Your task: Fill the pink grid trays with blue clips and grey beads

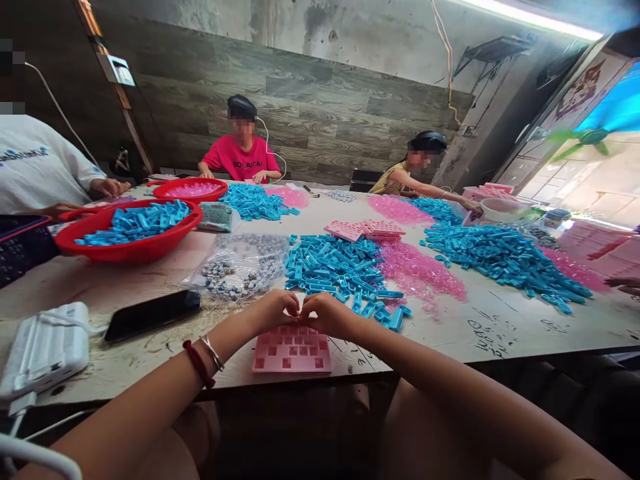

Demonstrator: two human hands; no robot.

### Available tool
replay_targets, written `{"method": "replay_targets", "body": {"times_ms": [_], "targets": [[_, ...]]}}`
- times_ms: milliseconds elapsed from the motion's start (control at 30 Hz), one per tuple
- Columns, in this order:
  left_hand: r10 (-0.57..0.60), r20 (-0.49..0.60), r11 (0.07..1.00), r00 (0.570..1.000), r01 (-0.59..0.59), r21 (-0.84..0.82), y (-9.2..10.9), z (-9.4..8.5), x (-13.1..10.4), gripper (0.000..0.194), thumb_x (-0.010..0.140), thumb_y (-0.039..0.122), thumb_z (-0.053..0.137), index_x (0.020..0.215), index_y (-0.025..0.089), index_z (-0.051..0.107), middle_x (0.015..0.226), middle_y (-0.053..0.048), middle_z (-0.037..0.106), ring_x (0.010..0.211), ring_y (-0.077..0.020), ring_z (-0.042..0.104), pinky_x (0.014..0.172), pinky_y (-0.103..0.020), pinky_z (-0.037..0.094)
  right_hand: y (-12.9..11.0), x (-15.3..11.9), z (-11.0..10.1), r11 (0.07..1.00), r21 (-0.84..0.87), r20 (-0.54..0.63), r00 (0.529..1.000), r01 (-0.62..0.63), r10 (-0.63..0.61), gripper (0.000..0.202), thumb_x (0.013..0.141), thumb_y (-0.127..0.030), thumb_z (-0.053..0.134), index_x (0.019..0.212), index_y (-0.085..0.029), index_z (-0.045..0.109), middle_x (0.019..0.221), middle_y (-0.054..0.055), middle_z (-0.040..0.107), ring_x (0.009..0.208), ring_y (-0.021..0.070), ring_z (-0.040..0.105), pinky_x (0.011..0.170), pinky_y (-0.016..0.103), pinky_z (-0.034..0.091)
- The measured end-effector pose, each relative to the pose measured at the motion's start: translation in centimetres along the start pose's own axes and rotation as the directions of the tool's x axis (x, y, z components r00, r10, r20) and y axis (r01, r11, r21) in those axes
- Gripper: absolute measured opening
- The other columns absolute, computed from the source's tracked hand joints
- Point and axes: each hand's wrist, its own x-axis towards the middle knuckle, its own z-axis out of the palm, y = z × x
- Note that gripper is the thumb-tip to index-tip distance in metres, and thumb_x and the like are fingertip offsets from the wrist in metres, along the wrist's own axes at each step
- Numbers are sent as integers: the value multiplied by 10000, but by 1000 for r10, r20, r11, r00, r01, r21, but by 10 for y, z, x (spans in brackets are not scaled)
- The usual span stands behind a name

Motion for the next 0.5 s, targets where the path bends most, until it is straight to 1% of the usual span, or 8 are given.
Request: {"method": "replay_targets", "body": {"times_ms": [100,200,267,333,433,500], "targets": [[-51,7,997,999,51,58,6,-5,-3,127,737,271,656,668,168,681,804,-29,664,712,-121,585,670,-211,421,-4,1,0,998,-57,4,1000,-13,14,108,697,-69,646,698,-163,698,724,46,668,648,129,593,598,210,408],[-120,6,983,993,118,138,16,-11,-4,120,719,285,674,658,182,680,856,-23,672,776,-142,590,725,-234,417,-1,2,0,999,-34,2,999,-33,33,110,691,-61,646,694,-156,700,702,45,675,634,130,597,596,210,408],[-173,26,972,985,167,168,23,-15,-3,104,702,288,689,665,191,682,906,-18,673,814,-159,591,718,-238,413,2,4,0,1000,-2,21,999,-30,30,89,684,-76,660,666,-155,697,693,39,676,619,127,598,591,207,408],[-219,46,961,975,207,185,29,-17,-3,87,700,281,684,674,198,684,915,-13,676,810,-166,598,679,-232,408,3,9,-1,1000,-13,46,999,-17,18,84,682,-91,663,639,-157,693,673,32,673,596,124,592,580,208,407],[-249,44,947,968,234,221,32,-18,-3,57,703,241,658,685,197,689,818,-17,682,744,-162,606,628,-224,400,-3,17,-2,992,-125,95,995,9,2,130,663,-50,631,631,-161,691,625,25,662,580,137,584,558,216,398],[-248,28,942,968,234,239,29,-16,-4,57,695,232,654,719,198,694,776,-17,679,718,-158,606,626,-220,407,-9,20,0,979,-205,97,995,-3,23,175,639,-9,601,641,-156,694,613,35,656,577,153,581,530,224,383]]}}
